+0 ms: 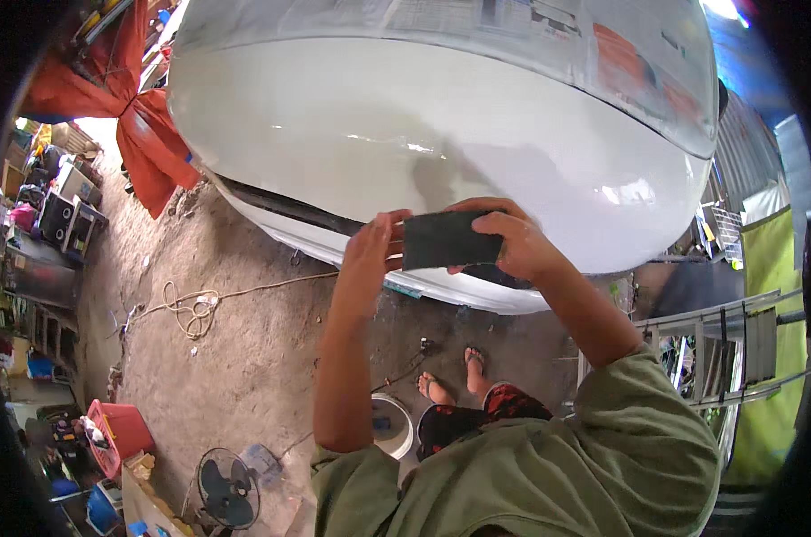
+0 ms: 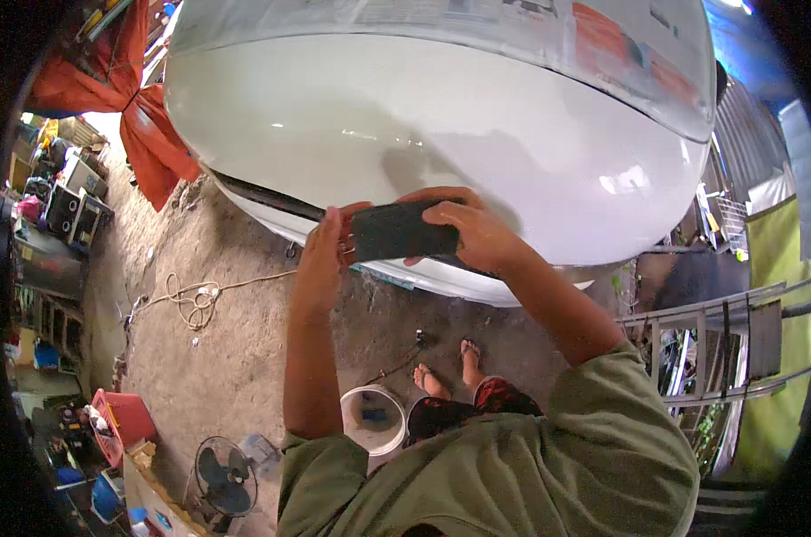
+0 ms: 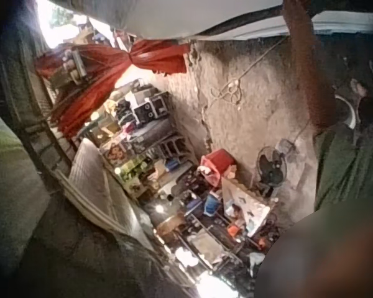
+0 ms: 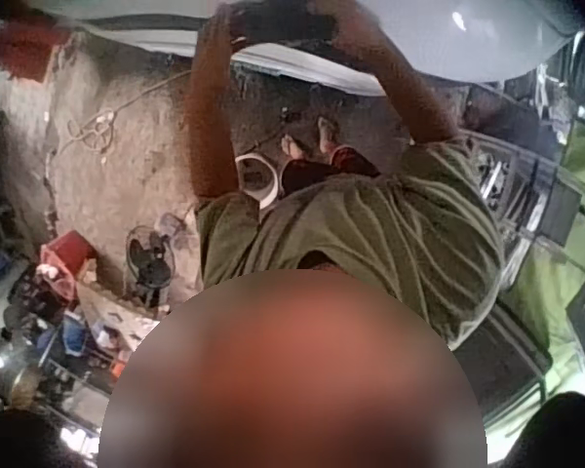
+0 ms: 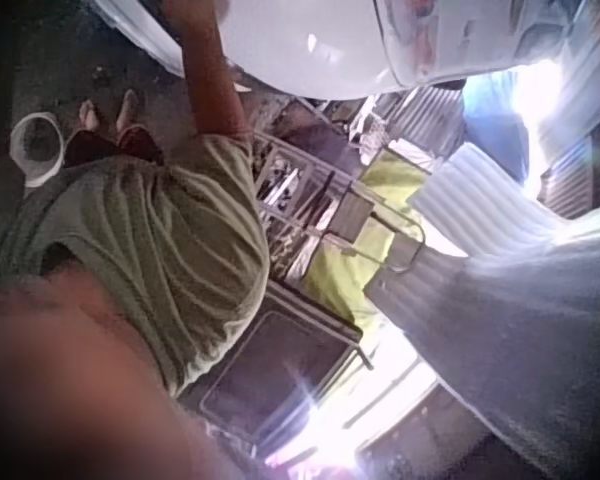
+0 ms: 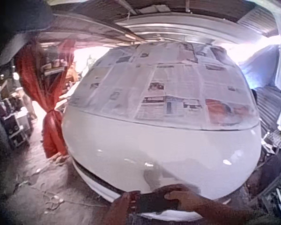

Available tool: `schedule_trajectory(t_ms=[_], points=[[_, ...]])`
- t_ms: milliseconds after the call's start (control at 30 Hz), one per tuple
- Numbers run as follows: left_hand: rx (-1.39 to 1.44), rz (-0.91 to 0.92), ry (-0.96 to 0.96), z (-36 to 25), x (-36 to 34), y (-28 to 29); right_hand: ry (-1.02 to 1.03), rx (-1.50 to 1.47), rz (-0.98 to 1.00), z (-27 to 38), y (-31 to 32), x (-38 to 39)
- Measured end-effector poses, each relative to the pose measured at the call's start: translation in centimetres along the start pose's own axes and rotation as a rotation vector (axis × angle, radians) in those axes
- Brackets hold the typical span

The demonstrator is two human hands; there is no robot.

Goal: Sand the front hood of a white car using sandpaper and water.

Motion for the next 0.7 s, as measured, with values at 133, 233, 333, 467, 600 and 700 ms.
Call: schedule_trajectory(t_ms=[133, 233, 333, 467, 600, 700], points=[[-0.013, -0.055, 0.166, 0.7, 0.5, -2.3, -0.175, -0.363, 0.14, 0.0, -1.6, 1.4], [0.014, -0.065, -0.009, 2.2, 0.3, -2.0, -0.12, -0.056, 0.041, -0.6, -0.5, 2.1], [-0.142, -0.099, -0.045, 1.4, 1.4, -2.7, -0.098, -0.045, -0.014, -0.6, 0.0, 3.4], [-0.102, 0.083, -0.013, 1.0, 2.3, -4.8, -0.072, 0.0, -0.029, 0.3, 0.7, 5.3], [0.087, 0.316, -0.161, 0.5, 2.6, -8.8, -0.083, 0.024, 0.018, 1.5, 2.6, 7.3], [0.249, 0.53, -0.066, 0.6, 2.9, -14.6, 0.024, 0.267, 0.009, 4.2, 4.0, 8.7]])
Point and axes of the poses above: each hand's wrist, its own x-axis away from the middle knuckle, its own y-axis out of the back of the hand, z = x × y, the point moved 7 cm from there along -x, towards the middle knuckle, and after that the axes turned 12 degrees about -x, right-handed, at the moved point
